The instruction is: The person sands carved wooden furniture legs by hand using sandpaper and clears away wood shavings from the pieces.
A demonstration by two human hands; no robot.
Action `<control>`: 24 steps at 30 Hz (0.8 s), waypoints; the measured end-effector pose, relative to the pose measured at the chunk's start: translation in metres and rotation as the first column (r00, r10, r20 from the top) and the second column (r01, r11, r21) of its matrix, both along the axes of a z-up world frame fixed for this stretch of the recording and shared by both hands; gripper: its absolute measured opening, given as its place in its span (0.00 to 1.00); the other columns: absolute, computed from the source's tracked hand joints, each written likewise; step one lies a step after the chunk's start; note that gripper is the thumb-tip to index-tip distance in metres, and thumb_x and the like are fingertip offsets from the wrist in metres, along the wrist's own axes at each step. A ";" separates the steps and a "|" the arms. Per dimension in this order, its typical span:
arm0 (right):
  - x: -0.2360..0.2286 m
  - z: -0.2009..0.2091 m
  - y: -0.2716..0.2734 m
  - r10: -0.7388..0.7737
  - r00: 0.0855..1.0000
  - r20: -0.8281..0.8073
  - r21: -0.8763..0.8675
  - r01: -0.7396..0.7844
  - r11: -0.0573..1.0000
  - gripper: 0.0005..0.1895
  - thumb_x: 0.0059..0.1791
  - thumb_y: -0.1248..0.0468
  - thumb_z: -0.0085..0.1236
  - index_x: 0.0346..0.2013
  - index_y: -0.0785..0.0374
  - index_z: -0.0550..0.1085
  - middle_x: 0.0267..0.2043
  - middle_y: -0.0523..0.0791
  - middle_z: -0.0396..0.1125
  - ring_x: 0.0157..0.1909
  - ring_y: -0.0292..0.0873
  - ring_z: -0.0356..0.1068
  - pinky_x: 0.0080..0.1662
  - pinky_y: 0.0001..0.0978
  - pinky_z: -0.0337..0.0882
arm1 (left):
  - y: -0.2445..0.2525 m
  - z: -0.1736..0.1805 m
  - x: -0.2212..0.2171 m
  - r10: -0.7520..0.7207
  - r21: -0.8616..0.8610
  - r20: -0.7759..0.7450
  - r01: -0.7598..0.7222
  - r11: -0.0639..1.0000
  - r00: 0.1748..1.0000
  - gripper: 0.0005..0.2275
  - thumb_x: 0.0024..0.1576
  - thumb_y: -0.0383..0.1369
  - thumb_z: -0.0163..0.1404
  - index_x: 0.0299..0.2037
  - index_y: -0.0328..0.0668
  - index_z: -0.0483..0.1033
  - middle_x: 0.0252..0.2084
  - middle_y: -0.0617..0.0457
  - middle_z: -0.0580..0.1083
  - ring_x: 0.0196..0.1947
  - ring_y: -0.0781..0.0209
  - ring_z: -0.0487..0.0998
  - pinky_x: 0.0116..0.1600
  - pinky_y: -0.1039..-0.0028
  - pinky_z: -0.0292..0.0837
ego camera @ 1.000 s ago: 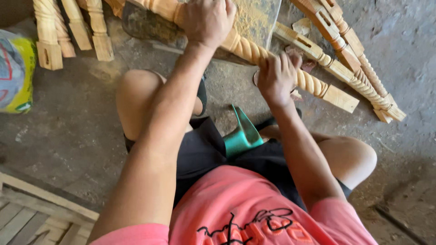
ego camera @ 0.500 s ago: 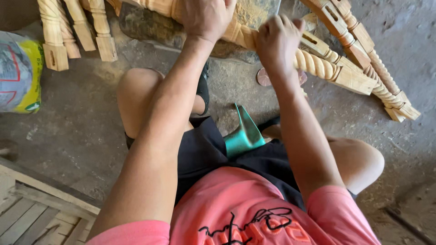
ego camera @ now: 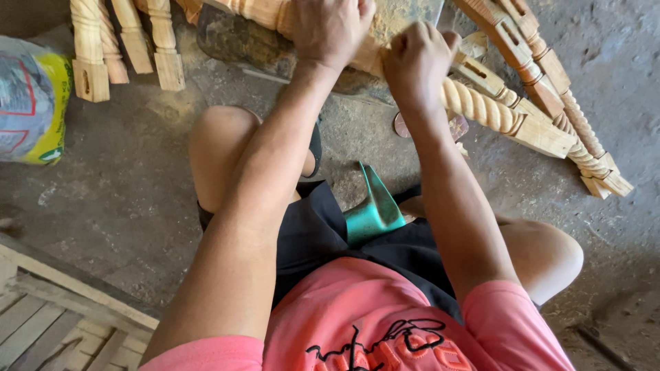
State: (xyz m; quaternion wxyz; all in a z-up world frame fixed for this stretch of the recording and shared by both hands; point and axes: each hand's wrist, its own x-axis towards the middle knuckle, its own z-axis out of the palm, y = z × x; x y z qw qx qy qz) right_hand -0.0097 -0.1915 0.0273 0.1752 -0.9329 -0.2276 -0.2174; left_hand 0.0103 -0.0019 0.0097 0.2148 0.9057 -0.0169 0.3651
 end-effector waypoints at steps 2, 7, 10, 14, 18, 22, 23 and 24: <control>0.012 0.000 0.007 0.098 0.993 0.058 -0.028 -0.097 0.995 0.06 0.50 0.70 0.57 0.31 0.60 0.68 0.32 0.45 0.66 0.34 0.49 0.64 0.50 0.45 0.60 | 0.001 0.000 0.002 0.034 0.016 -0.008 -0.033 0.999 0.999 0.11 0.55 0.36 0.53 0.22 0.44 0.73 0.18 0.49 0.70 0.18 0.50 0.73 0.26 0.58 0.69; -0.030 0.011 -0.016 0.076 0.994 0.073 -0.026 -0.074 0.997 0.10 0.54 0.68 0.60 0.31 0.61 0.68 0.29 0.46 0.63 0.32 0.49 0.63 0.49 0.48 0.58 | -0.005 -0.003 0.004 0.079 -0.003 0.113 -0.079 0.997 0.990 0.10 0.58 0.36 0.50 0.25 0.43 0.69 0.24 0.48 0.71 0.24 0.50 0.74 0.30 0.58 0.70; -0.002 -0.003 0.001 0.002 0.998 0.059 0.040 -0.004 0.999 0.07 0.47 0.70 0.58 0.28 0.58 0.68 0.28 0.44 0.64 0.32 0.48 0.66 0.49 0.48 0.59 | -0.003 -0.007 0.005 0.063 0.031 0.096 -0.066 0.997 0.993 0.10 0.57 0.37 0.50 0.25 0.44 0.70 0.23 0.49 0.70 0.26 0.49 0.73 0.32 0.56 0.71; 0.010 0.004 0.007 0.088 0.995 0.046 -0.025 -0.087 0.996 0.08 0.48 0.73 0.56 0.31 0.60 0.67 0.33 0.46 0.64 0.37 0.51 0.65 0.51 0.46 0.59 | -0.001 -0.013 0.010 -0.029 -0.047 -0.195 0.020 0.999 0.980 0.11 0.60 0.35 0.51 0.25 0.43 0.73 0.21 0.49 0.70 0.21 0.53 0.72 0.27 0.58 0.69; -0.030 0.016 -0.015 0.075 0.991 0.113 0.025 -0.078 0.997 0.09 0.50 0.72 0.61 0.31 0.61 0.68 0.31 0.47 0.62 0.36 0.52 0.64 0.50 0.48 0.59 | -0.006 -0.014 0.014 0.065 -0.012 0.003 -0.065 0.998 0.998 0.11 0.59 0.36 0.49 0.26 0.43 0.71 0.24 0.48 0.72 0.22 0.53 0.73 0.27 0.61 0.69; -0.004 -0.003 0.001 0.021 0.991 0.132 0.024 -0.024 0.999 0.09 0.49 0.71 0.60 0.31 0.62 0.67 0.33 0.47 0.63 0.39 0.50 0.65 0.53 0.49 0.59 | -0.006 -0.016 0.008 0.036 -0.006 -0.147 -0.037 0.999 0.989 0.15 0.60 0.42 0.51 0.23 0.44 0.73 0.17 0.50 0.70 0.16 0.52 0.72 0.26 0.58 0.69; 0.008 -0.002 0.010 0.031 0.993 0.111 -0.016 -0.029 0.999 0.07 0.48 0.71 0.58 0.32 0.60 0.68 0.34 0.47 0.64 0.41 0.50 0.66 0.53 0.48 0.59 | -0.004 -0.013 0.006 0.047 -0.007 -0.142 -0.049 0.999 0.989 0.15 0.60 0.42 0.51 0.23 0.44 0.73 0.17 0.50 0.70 0.16 0.52 0.72 0.26 0.58 0.69; 0.015 0.000 0.017 0.040 0.995 0.090 -0.056 -0.035 0.998 0.07 0.47 0.72 0.57 0.32 0.59 0.68 0.36 0.46 0.65 0.43 0.49 0.66 0.54 0.47 0.60 | 0.000 -0.011 0.005 0.043 -0.015 -0.129 -0.045 0.999 0.991 0.14 0.60 0.39 0.50 0.23 0.44 0.73 0.19 0.48 0.71 0.18 0.51 0.73 0.27 0.57 0.70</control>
